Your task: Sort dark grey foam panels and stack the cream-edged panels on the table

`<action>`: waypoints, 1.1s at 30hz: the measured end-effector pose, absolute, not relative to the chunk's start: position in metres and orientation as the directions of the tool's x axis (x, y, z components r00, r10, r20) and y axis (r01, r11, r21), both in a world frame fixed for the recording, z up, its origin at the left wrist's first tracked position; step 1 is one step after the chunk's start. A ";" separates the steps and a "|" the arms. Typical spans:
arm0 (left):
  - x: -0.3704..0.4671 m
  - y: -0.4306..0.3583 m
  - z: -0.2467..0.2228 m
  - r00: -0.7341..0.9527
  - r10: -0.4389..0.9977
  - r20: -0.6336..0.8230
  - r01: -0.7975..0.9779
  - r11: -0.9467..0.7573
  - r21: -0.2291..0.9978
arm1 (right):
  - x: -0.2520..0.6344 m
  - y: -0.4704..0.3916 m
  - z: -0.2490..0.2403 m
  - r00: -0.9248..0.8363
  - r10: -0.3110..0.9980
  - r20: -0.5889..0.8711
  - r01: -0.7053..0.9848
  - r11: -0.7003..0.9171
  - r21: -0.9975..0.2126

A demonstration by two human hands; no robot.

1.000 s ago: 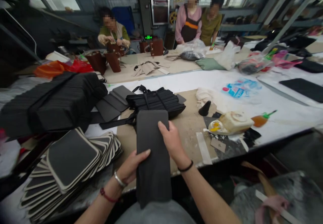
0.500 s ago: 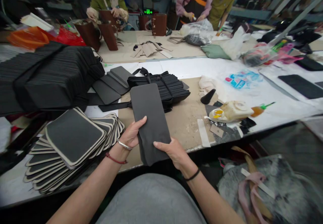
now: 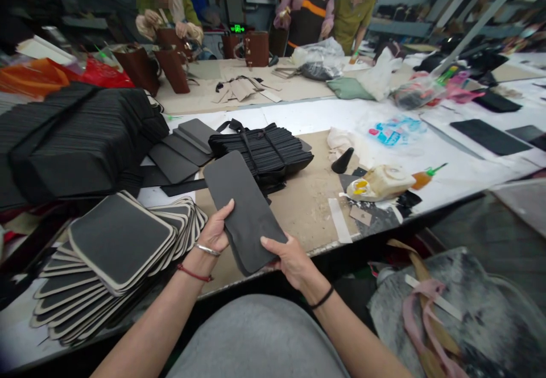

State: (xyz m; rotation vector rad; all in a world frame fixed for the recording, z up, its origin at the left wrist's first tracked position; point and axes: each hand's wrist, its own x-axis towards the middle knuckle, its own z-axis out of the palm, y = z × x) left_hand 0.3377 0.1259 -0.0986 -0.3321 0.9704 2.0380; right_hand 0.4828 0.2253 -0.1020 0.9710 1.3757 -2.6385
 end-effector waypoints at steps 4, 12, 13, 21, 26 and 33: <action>0.336 0.127 -0.096 -0.718 0.493 -0.491 -0.695 -0.489 0.527 | 0.481 0.210 -0.106 -0.794 0.231 -0.563 0.274 -0.690 -0.670; 0.333 0.133 -0.092 -0.733 0.414 -0.540 -0.670 -0.577 0.467 | 0.467 0.200 -0.117 -0.814 0.263 -0.518 0.282 -0.601 -0.748; 0.333 0.134 -0.092 -0.734 0.414 -0.538 -0.669 -0.578 0.467 | 0.467 0.201 -0.118 -0.819 0.264 -0.510 0.283 -0.587 -0.759; 0.332 0.134 -0.093 -0.815 0.322 -0.482 -0.573 -0.572 0.587 | 0.455 0.239 -0.110 -0.707 0.589 -0.390 0.177 -0.386 -0.905; 0.334 0.134 -0.095 -0.793 0.333 -0.510 -0.606 -0.524 0.599 | 0.438 0.257 -0.115 -0.767 0.567 -0.299 0.234 -0.186 -0.954; 0.346 0.133 -0.114 -0.739 0.397 -0.544 -0.669 -0.521 0.529 | 0.436 0.271 -0.130 -0.897 0.309 -0.318 0.309 -0.076 -0.948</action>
